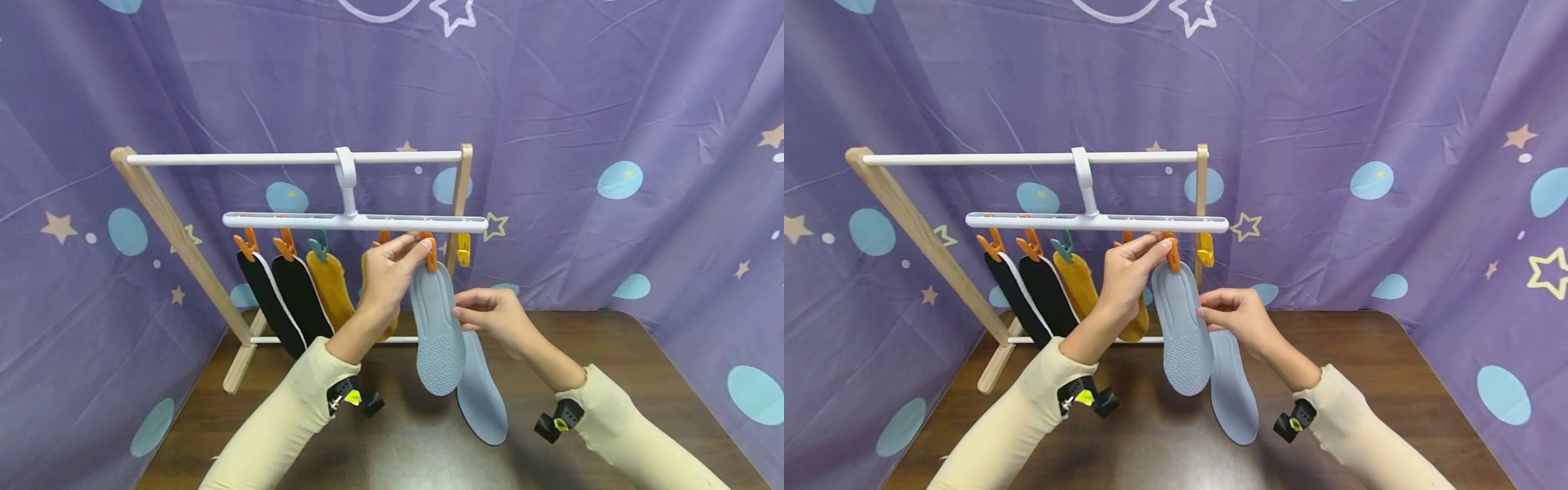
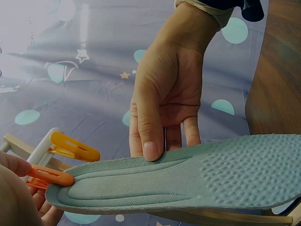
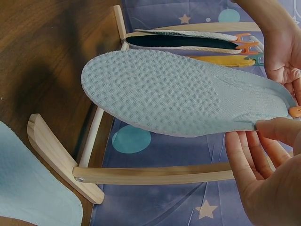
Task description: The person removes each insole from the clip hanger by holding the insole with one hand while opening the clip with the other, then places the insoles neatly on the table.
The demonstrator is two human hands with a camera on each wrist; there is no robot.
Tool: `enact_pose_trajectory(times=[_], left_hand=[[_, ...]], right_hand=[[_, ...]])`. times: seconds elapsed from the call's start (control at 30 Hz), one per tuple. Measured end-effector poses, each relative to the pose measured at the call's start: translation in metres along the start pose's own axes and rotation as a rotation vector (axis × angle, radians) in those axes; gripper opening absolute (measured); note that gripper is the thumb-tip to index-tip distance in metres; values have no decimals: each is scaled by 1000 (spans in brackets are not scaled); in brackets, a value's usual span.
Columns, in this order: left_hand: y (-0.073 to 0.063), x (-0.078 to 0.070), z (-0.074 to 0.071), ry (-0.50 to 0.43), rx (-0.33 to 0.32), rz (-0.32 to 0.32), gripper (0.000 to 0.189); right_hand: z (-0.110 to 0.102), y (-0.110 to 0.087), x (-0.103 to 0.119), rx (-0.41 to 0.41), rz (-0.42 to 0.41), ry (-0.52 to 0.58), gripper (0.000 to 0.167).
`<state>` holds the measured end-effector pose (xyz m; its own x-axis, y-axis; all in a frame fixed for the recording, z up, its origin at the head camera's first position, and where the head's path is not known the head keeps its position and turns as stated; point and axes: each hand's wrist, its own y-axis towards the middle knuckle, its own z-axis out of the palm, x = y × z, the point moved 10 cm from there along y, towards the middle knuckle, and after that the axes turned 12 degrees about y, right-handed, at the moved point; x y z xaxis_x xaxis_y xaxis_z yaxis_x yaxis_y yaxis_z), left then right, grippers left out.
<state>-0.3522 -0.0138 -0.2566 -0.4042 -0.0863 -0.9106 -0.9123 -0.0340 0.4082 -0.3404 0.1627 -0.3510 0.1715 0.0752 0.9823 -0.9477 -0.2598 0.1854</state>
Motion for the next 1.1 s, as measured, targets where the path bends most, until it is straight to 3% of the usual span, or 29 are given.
enact_pose_trajectory(times=[1.1], left_hand=[[2,2,3,-60,-37,-3,23]], right_hand=[[-1,-1,4,-23,-30,-46,29]])
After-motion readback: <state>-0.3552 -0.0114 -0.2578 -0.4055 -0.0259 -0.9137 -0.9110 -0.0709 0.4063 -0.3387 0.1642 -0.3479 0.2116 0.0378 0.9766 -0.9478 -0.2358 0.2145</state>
